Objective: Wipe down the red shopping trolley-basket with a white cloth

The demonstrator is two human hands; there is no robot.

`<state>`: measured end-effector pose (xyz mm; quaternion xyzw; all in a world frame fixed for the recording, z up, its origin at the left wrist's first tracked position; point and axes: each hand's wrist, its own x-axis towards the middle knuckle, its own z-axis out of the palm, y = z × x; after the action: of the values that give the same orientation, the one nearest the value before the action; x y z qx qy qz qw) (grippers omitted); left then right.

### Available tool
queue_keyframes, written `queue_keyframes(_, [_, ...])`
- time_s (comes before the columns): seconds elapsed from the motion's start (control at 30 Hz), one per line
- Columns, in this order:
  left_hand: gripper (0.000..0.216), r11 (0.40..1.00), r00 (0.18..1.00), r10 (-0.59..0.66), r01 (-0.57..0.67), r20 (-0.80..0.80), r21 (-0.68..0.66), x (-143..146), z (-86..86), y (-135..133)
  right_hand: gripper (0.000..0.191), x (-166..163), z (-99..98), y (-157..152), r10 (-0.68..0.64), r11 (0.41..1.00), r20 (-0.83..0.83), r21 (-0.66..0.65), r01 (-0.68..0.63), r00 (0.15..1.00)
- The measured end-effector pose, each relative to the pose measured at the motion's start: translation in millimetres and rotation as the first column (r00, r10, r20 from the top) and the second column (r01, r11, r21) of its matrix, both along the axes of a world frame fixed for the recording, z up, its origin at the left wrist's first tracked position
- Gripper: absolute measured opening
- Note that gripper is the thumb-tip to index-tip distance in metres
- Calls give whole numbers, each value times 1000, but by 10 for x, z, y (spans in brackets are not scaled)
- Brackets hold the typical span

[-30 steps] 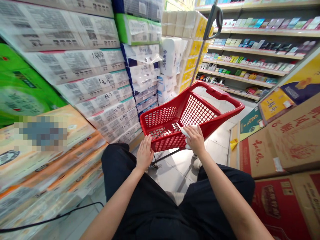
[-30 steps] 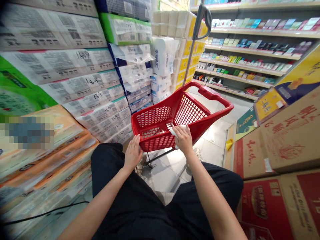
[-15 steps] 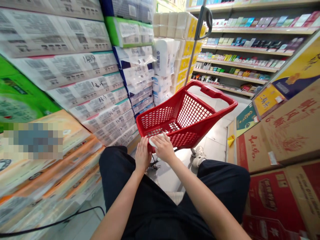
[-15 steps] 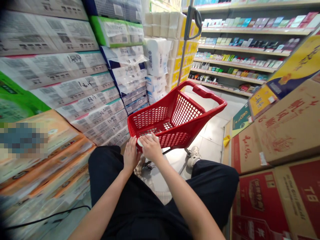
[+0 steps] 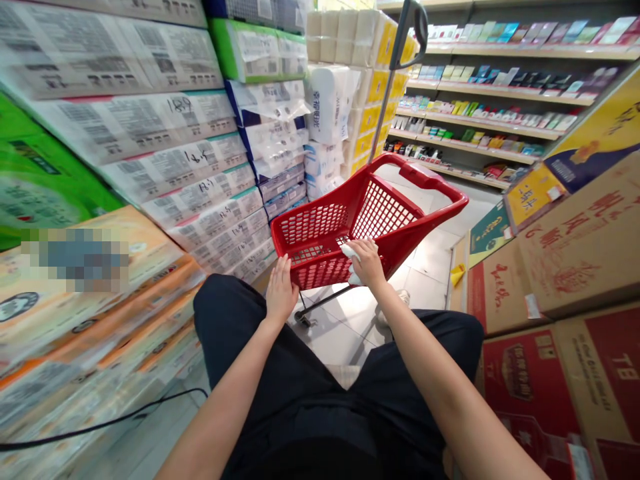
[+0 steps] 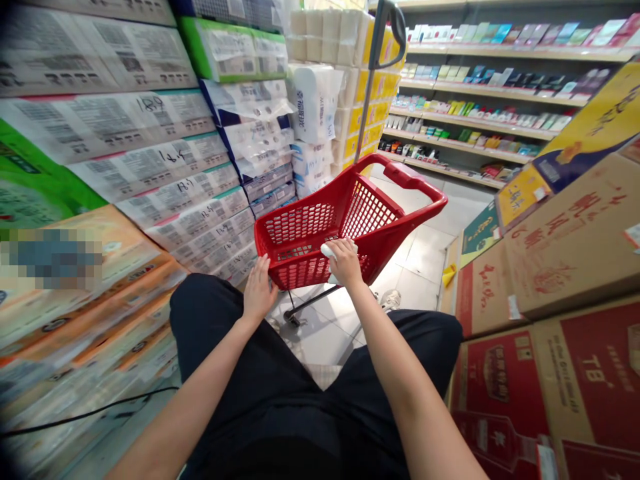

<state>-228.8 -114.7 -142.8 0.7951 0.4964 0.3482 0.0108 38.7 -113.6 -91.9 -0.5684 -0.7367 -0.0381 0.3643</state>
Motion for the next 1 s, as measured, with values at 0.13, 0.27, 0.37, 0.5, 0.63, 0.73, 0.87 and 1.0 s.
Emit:
queue_keyframes(0.13, [70, 998, 1000, -7, 6, -16, -62, -5, 88, 178, 39, 38, 46, 127, -10, 999, 1, -39, 10, 1000])
queue_keyframes(0.27, [69, 993, 996, -56, 48, -69, -106, 17, 124, 334, 37, 123, 82, 217, -22, 998, 19, -57, 23, 1000])
queue_keyframes(0.37, [71, 990, 990, -96, 85, -103, -113, 53, 110, 381, 37, 195, 103, 225, -23, 998, 29, -59, 25, 999])
queue_keyframes(0.5, [75, 988, 986, -125, 114, -112, -108, 132, 76, 399, 38, 279, 120, 209, -33, 997, 43, -65, 35, 999])
queue_keyframes(0.63, [76, 989, 989, -112, 101, -101, -107, 199, 68, 439, 37, 313, 115, 221, -45, 997, 53, -65, 48, 998])
queue_keyframes(0.73, [76, 989, 988, -115, 104, -99, -109, 216, 81, 472, 37, 303, 99, 230, -60, 997, 45, -54, 62, 997])
queue_keyframes(0.87, [76, 986, 985, -129, 115, -114, -118, 213, 109, 463, 38, 280, 80, 212, -80, 996, 19, -34, 81, 997])
queue_keyframes(1.0, [78, 983, 980, -157, 144, -125, -112, 200, 111, 392, 39, 283, 76, 156, -89, 996, -5, -18, 89, 996])
